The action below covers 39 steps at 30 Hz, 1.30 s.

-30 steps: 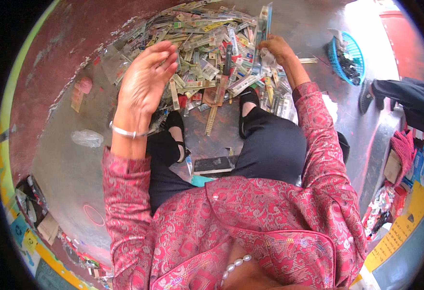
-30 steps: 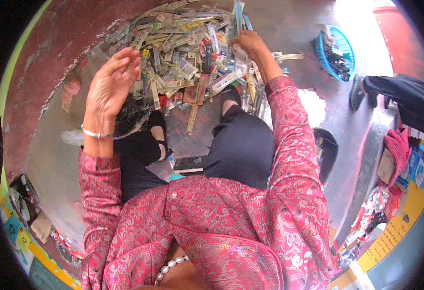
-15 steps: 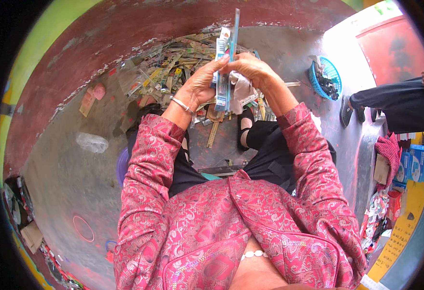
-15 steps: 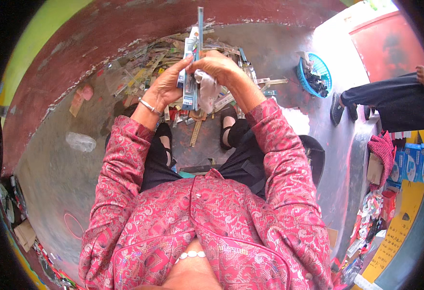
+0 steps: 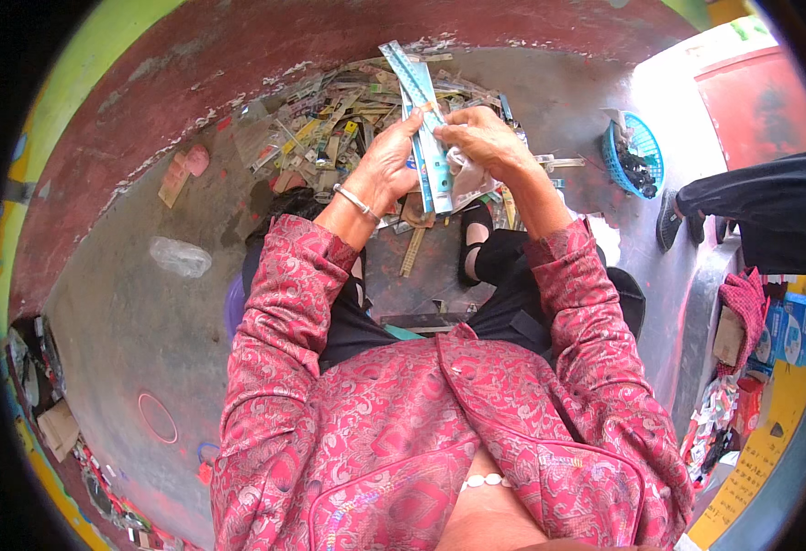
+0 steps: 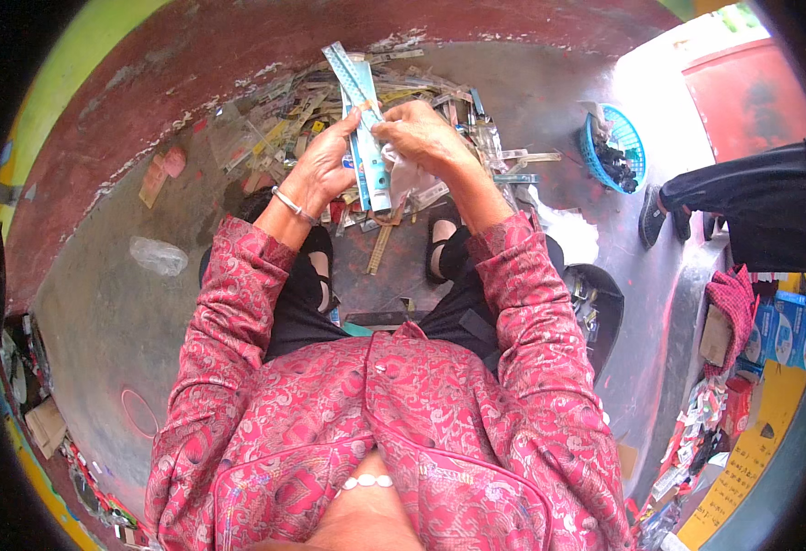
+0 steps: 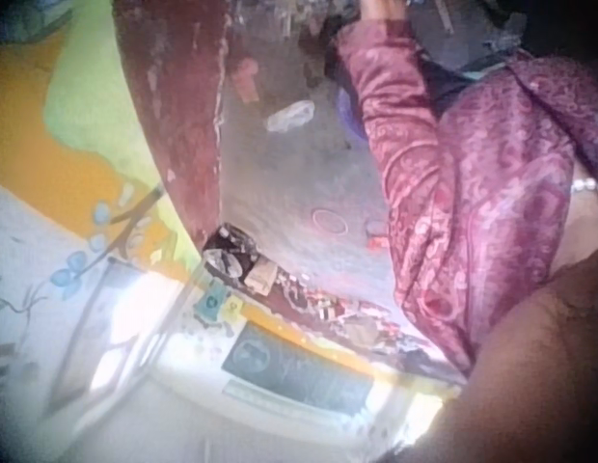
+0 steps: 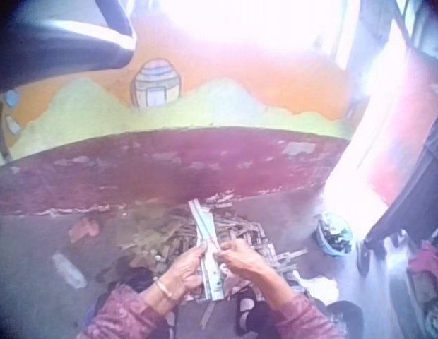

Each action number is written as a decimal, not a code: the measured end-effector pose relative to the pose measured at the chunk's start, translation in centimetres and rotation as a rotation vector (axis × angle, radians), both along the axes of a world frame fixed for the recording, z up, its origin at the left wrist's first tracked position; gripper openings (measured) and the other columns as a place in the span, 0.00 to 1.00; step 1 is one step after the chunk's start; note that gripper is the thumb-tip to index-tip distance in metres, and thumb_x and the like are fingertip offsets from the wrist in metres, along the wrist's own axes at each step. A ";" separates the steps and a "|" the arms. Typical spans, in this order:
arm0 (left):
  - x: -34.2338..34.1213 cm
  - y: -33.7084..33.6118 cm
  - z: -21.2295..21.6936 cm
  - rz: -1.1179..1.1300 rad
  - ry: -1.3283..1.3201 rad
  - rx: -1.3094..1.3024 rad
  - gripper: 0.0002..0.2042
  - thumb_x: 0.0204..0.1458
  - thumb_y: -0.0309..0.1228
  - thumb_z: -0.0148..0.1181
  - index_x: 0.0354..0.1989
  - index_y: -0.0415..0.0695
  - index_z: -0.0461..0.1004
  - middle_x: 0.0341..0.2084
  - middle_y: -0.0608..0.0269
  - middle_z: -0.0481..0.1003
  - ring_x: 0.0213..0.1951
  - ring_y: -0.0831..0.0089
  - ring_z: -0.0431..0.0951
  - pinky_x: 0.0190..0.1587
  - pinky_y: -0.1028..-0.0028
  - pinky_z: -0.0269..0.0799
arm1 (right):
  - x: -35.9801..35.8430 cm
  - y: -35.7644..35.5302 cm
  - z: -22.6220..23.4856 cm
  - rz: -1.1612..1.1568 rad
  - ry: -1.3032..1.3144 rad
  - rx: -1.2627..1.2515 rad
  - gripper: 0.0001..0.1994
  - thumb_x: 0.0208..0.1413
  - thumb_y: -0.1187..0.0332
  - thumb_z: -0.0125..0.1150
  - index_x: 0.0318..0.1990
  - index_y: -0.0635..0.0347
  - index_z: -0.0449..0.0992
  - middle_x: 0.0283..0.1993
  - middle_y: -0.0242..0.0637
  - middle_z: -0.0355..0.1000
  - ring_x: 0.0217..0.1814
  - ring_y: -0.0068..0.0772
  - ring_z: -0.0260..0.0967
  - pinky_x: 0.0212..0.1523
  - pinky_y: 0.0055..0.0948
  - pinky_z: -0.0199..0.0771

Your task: The person picks up pen refills from a pile on the floor, inserts them into plastic sleeves, and places the packaged refills into a black crate.

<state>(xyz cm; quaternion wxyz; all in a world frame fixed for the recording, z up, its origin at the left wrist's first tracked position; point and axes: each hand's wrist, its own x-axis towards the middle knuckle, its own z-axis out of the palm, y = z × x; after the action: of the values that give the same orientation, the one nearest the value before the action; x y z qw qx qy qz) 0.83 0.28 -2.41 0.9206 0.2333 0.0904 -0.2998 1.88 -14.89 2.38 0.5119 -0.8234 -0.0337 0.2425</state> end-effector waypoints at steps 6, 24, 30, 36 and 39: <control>0.8 -0.6 0.3 0.093 0.082 0.077 0.14 0.56 0.36 0.45 0.46 0.40 0.66 0.39 0.55 0.71 0.40 0.62 0.74 0.44 0.59 0.71 | 0.3 -0.4 0.3 -0.130 -0.266 -0.300 0.16 0.41 0.61 0.59 0.35 0.63 0.77 0.30 0.44 0.74 0.32 0.31 0.73 0.39 0.26 0.70; 2.2 1.1 0.3 0.207 0.072 -0.172 0.16 0.57 0.40 0.39 0.39 0.39 0.67 0.32 0.54 0.72 0.34 0.63 0.73 0.43 0.60 0.69 | -1.3 0.5 0.8 0.032 -0.106 -0.004 0.13 0.43 0.66 0.53 0.32 0.68 0.74 0.24 0.31 0.69 0.27 0.19 0.62 0.31 0.21 0.63; 1.4 0.8 1.1 0.074 -0.055 -0.229 0.25 0.55 0.46 0.43 0.52 0.37 0.61 0.45 0.46 0.68 0.45 0.56 0.71 0.49 0.58 0.67 | -0.8 0.0 0.1 0.056 -0.089 0.058 0.12 0.46 0.69 0.52 0.33 0.70 0.74 0.27 0.30 0.69 0.30 0.19 0.63 0.33 0.20 0.62; 1.2 0.6 1.4 0.097 -0.066 -0.176 0.20 0.53 0.37 0.49 0.50 0.35 0.62 0.45 0.49 0.69 0.45 0.58 0.71 0.47 0.58 0.68 | -0.5 -0.1 0.3 -0.021 -0.052 0.013 0.11 0.49 0.68 0.52 0.32 0.69 0.73 0.28 0.31 0.70 0.30 0.19 0.63 0.33 0.20 0.63; 1.2 0.6 0.7 0.133 -0.121 0.047 0.17 0.50 0.28 0.51 0.49 0.36 0.64 0.44 0.52 0.70 0.44 0.62 0.72 0.46 0.60 0.70 | -0.8 -0.1 0.5 -0.057 -0.058 0.063 0.11 0.49 0.68 0.52 0.32 0.69 0.74 0.28 0.31 0.70 0.29 0.19 0.63 0.33 0.20 0.63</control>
<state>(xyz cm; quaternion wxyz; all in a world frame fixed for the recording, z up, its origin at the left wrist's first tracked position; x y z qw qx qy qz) 2.01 0.85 -1.73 0.9366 0.2660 0.0567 -0.2210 1.03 -15.02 2.88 0.5429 -0.8143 -0.0328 0.2026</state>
